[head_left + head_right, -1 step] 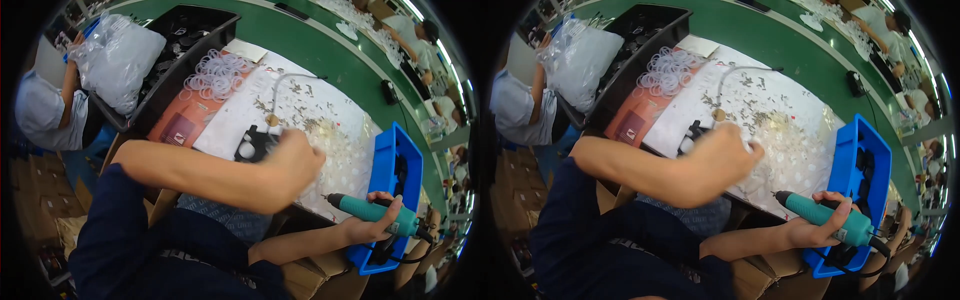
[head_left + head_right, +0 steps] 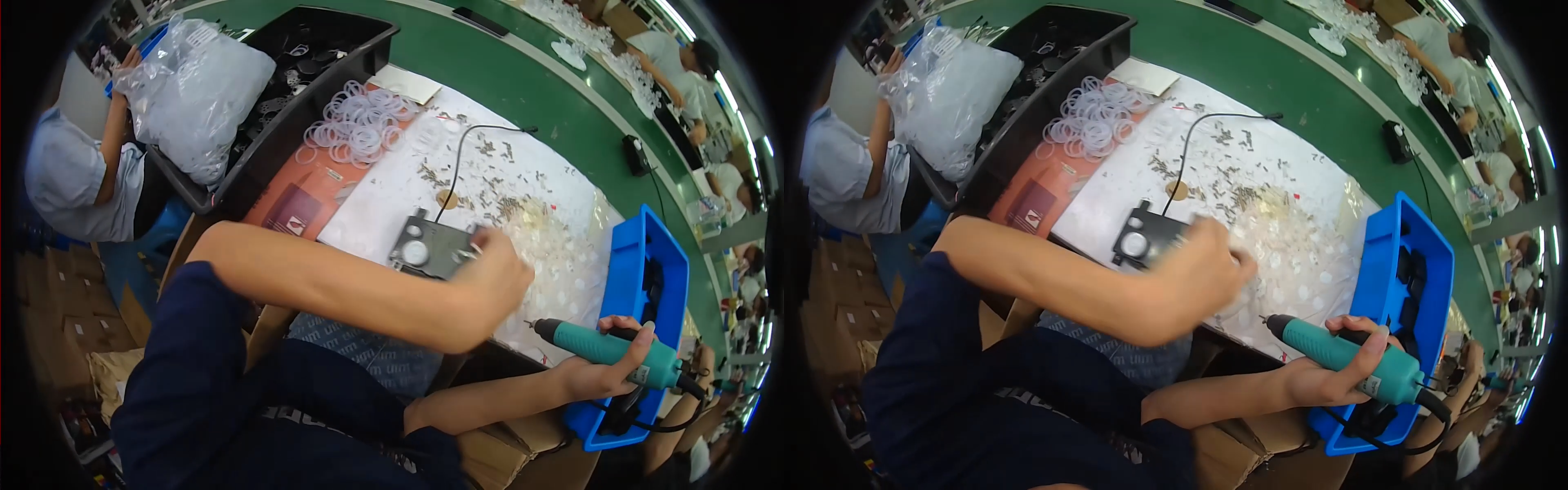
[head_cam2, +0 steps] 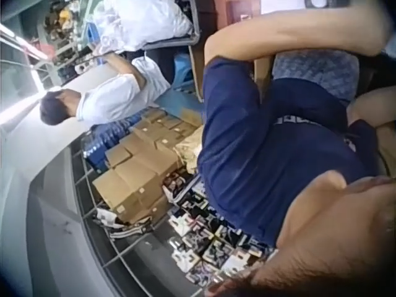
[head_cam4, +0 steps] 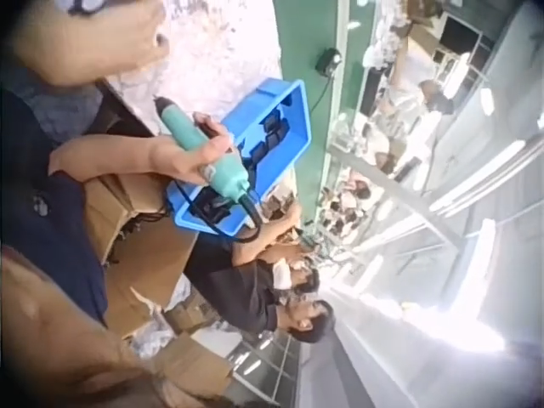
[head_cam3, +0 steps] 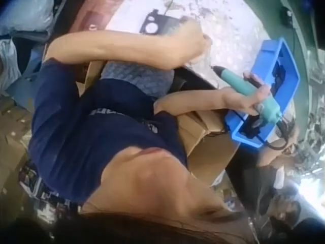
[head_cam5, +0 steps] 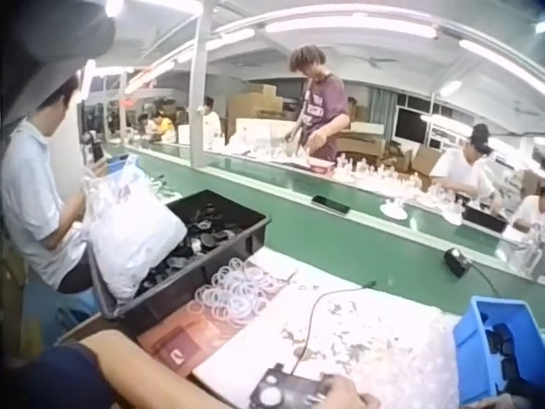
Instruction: Assembling electronic or mechanical lighting components using an electric screwdriver at a factory workbench.
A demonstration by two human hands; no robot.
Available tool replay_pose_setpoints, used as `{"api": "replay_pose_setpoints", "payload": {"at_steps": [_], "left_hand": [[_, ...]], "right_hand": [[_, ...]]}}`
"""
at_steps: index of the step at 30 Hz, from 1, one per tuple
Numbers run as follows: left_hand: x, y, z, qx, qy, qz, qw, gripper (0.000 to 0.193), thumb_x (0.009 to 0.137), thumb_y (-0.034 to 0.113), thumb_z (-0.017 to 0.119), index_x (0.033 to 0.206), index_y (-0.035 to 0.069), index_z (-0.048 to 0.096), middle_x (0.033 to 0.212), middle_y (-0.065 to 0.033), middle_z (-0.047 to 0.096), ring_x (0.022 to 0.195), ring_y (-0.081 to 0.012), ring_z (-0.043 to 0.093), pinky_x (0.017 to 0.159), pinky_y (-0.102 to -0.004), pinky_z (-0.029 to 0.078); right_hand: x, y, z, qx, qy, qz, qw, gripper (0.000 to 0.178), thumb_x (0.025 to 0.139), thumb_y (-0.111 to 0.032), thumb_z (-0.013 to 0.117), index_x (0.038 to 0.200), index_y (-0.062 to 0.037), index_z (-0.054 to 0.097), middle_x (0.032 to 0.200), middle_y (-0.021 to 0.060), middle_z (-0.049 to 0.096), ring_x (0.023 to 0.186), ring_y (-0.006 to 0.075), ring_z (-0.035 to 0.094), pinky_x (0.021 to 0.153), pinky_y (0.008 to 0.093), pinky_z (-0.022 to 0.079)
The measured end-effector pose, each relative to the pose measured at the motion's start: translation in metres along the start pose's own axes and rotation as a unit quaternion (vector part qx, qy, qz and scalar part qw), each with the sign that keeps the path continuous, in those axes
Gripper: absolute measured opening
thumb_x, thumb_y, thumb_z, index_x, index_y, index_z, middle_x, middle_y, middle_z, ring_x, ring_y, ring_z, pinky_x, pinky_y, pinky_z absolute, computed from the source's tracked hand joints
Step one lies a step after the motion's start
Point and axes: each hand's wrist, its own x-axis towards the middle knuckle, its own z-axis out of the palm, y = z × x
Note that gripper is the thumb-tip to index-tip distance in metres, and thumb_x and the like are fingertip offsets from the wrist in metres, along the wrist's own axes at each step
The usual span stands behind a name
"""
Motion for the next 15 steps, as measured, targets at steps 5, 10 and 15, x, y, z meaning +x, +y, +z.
{"api": "replay_pose_setpoints", "payload": {"at_steps": [5, 10, 15], "left_hand": [[-0.001, 0.028, 0.020, 0.064, 0.214, 0.048, 0.974, 0.036, 0.076, 0.023, 0.063, 0.105, 0.003, 0.063, 0.100, -0.0105, 0.060, 0.098, -0.0298, 0.055, 0.078, -0.0514, 0.043], [-0.041, -0.073, -0.001, -0.377, 0.292, -0.133, 0.869, 0.031, 0.073, 0.015, 0.064, 0.103, 0.006, 0.062, 0.094, -0.0155, 0.061, 0.094, -0.0324, 0.059, 0.080, -0.0405, 0.047], [0.027, -0.164, 0.118, -0.263, 0.361, -0.323, 0.834, 0.023, 0.075, 0.013, 0.065, 0.094, 0.002, 0.066, 0.081, -0.0173, 0.064, 0.083, -0.0332, 0.061, 0.076, -0.0400, 0.048]], "right_hand": [[0.002, -0.005, -0.001, -0.014, -0.001, -0.013, 1.000, 0.026, 0.084, -0.021, 0.061, 0.087, 0.0038, 0.055, 0.071, 0.0102, 0.055, 0.061, 0.0175, 0.051, 0.055, 0.0275, 0.040], [0.003, -0.009, -0.002, -0.013, 0.039, 0.004, 0.999, 0.026, 0.084, -0.023, 0.061, 0.085, 0.0022, 0.055, 0.072, 0.0090, 0.055, 0.061, 0.0170, 0.051, 0.055, 0.0272, 0.039], [0.003, -0.007, -0.002, -0.012, 0.030, -0.002, 0.999, 0.026, 0.085, -0.023, 0.060, 0.084, 0.0015, 0.054, 0.072, 0.0088, 0.055, 0.060, 0.0169, 0.050, 0.055, 0.0271, 0.039]]}}
